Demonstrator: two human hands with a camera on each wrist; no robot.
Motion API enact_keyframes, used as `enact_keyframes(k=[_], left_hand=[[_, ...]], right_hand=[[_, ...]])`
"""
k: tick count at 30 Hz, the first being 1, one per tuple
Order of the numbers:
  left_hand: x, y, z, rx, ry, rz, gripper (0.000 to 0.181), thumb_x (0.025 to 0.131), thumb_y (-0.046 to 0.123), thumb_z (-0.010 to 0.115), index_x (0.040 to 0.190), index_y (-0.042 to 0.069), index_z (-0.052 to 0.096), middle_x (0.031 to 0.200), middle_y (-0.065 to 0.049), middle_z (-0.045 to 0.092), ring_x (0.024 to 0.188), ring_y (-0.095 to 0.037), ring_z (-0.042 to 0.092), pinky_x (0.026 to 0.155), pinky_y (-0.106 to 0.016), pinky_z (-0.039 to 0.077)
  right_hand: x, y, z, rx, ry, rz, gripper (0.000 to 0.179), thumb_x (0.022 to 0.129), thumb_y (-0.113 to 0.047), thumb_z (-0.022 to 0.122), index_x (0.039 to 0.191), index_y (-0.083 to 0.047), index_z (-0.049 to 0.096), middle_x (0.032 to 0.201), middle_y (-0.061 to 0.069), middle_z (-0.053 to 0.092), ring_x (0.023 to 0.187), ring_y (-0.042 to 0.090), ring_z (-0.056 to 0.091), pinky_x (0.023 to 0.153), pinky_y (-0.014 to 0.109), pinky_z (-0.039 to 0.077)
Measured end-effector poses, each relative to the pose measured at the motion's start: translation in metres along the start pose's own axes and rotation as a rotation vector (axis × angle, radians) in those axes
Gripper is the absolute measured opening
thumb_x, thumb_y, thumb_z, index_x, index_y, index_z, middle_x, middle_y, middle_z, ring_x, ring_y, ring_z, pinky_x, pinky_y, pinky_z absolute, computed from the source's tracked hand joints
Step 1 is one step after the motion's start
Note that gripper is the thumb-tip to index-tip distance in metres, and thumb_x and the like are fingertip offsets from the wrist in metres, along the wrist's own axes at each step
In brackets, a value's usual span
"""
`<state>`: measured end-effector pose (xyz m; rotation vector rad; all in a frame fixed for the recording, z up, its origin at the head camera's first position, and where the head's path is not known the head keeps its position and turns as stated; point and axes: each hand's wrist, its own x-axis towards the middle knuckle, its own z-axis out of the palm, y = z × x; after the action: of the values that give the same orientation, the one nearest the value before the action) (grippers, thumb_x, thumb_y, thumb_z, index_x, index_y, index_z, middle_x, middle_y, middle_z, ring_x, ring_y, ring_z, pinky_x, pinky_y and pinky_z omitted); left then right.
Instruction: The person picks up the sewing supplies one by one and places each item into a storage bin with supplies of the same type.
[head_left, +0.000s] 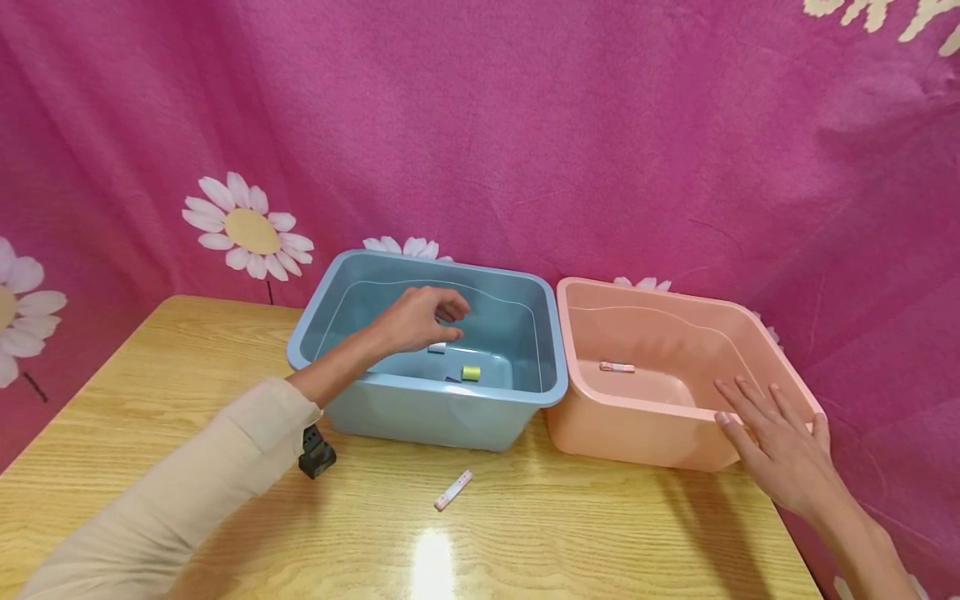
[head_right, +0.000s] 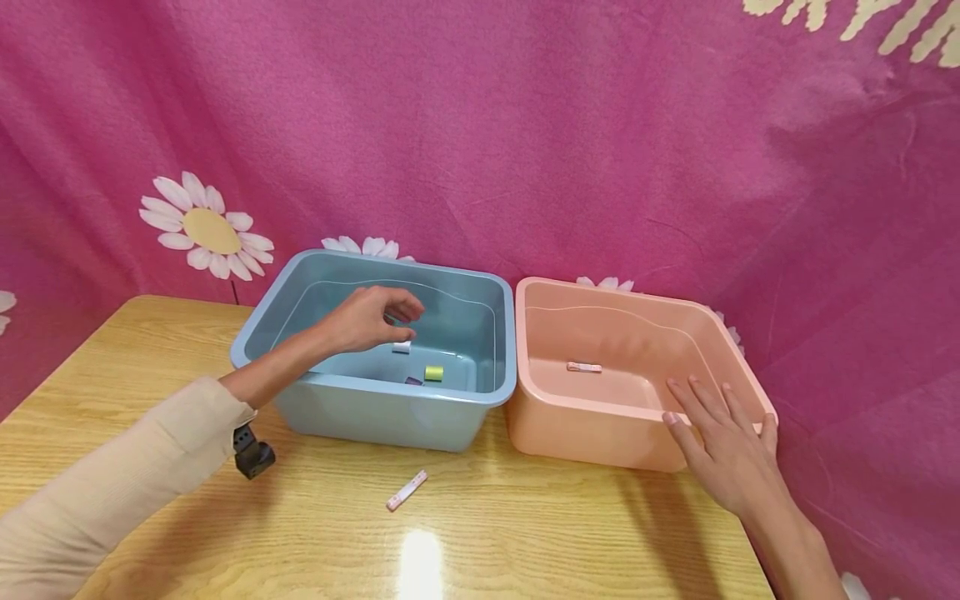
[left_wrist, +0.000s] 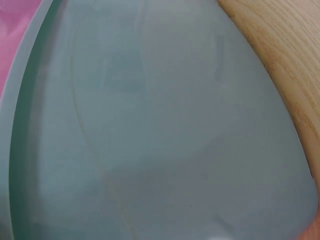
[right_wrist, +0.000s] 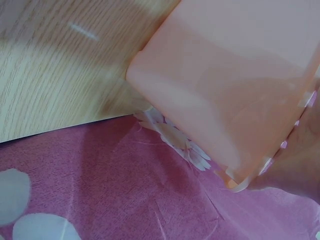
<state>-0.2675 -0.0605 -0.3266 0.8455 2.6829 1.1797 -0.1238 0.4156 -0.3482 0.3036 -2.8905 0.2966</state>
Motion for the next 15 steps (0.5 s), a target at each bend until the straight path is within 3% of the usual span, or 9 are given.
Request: enact_keyframes(k=[9, 15], left_hand=[[-0.008, 0.004, -0.002, 0.055, -0.004, 0.07, 0.042, 0.093, 0.015, 0.072, 0.132, 0.002, 0.061, 0.126, -0.01, 0.065, 0.118, -0.028, 0.059, 0.098, -0.039, 0.049], [-0.015, 0.007, -0.005, 0.171, 0.016, 0.126, 0.049, 0.094, 0.017, 0.07, 0.139, 0.004, 0.056, 0.139, -0.01, 0.057, 0.131, -0.028, 0.049, 0.107, -0.042, 0.04]], right_hand=[[0.0, -0.001, -0.001, 0.006, -0.007, 0.002, 0.052, 0.108, -0.033, 0.042, 0.158, -0.023, 0.032, 0.16, 0.019, 0.026, 0.145, 0.053, 0.011, 0.099, 0.08, -0.008], [0.0, -0.001, -0.001, 0.002, -0.007, 0.007, 0.052, 0.108, -0.034, 0.041, 0.158, -0.023, 0.031, 0.16, 0.018, 0.026, 0.144, 0.053, 0.012, 0.098, 0.081, -0.008]])
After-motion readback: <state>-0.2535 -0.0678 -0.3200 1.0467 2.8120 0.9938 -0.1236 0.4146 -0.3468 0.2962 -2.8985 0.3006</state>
